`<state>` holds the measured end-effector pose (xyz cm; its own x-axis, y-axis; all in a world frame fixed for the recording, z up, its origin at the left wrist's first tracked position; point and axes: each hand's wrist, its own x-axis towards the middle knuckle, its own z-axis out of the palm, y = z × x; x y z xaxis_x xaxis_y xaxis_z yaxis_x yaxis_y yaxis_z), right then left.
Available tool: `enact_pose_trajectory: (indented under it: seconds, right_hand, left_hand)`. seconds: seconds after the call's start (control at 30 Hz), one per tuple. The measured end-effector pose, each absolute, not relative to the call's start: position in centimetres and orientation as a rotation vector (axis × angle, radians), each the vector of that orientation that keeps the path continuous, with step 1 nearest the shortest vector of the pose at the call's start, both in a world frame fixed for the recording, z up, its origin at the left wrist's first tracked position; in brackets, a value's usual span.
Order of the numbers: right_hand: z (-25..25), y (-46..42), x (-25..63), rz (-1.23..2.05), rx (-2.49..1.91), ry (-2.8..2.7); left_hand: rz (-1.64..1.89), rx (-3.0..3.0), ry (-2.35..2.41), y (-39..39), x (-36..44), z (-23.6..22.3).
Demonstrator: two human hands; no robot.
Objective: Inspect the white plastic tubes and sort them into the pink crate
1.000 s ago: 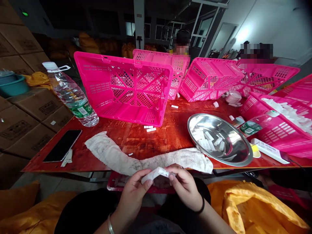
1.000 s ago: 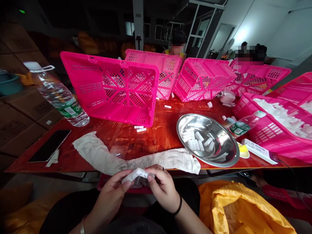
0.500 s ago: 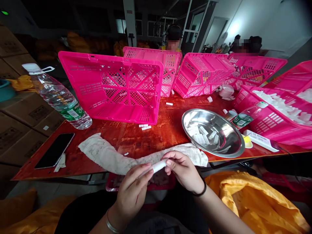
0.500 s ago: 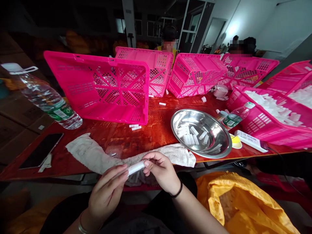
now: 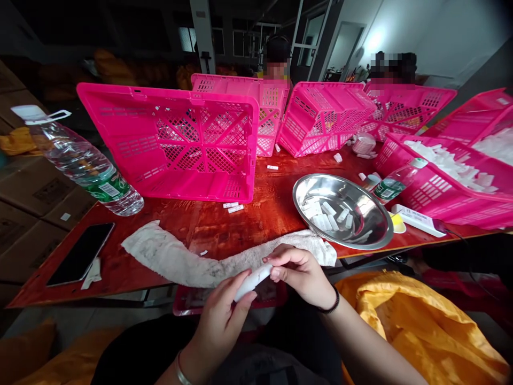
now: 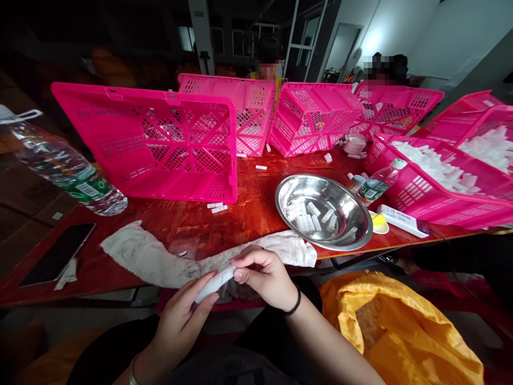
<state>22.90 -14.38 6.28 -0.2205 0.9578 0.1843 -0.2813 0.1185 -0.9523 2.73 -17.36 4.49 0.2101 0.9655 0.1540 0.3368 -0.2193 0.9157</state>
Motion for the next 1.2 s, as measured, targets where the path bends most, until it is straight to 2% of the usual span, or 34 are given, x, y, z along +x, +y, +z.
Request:
enact_pose_trajectory:
  seconds: [0.33, 0.47, 0.63, 0.9, 1.0, 1.13, 1.2]
  right_hand:
    - [6.3, -16.1, 21.7, 1.001, -0.946, -1.437]
    - [5.2, -16.5, 20.7, 1.166, -0.972, -1.246]
    - [4.3, -16.6, 20.2, 1.432, -0.847, -1.002]
    - [4.5, -16.7, 19.9, 1.148, -0.982, -1.022]
    - [4.3, -16.9, 20.1, 1.185, -0.997, -0.979]
    - [4.6, -17.3, 22.5, 1.405, -0.852, -1.208]
    - [4.6, -16.9, 24.1, 1.327, -0.921, -1.476]
  left_hand:
    - [0.872, 0.837, 1.015, -18.5, 5.2, 3.6]
    - [0.808, 0.574, 0.896, -18.8, 6.2, 3.3]
    - [0.644, 0.580, 0.791, -18.7, 6.1, 2.5]
    - [0.753, 0.538, 0.879, -18.7, 7.5, 2.8]
    - [0.769, 0.520, 0.920, -18.8, 8.0, 3.9]
    - [0.768, 0.516, 0.901, -18.8, 7.2, 2.7]
    - [0.724, 0.616, 0.968, -18.4, 6.4, 0.1]
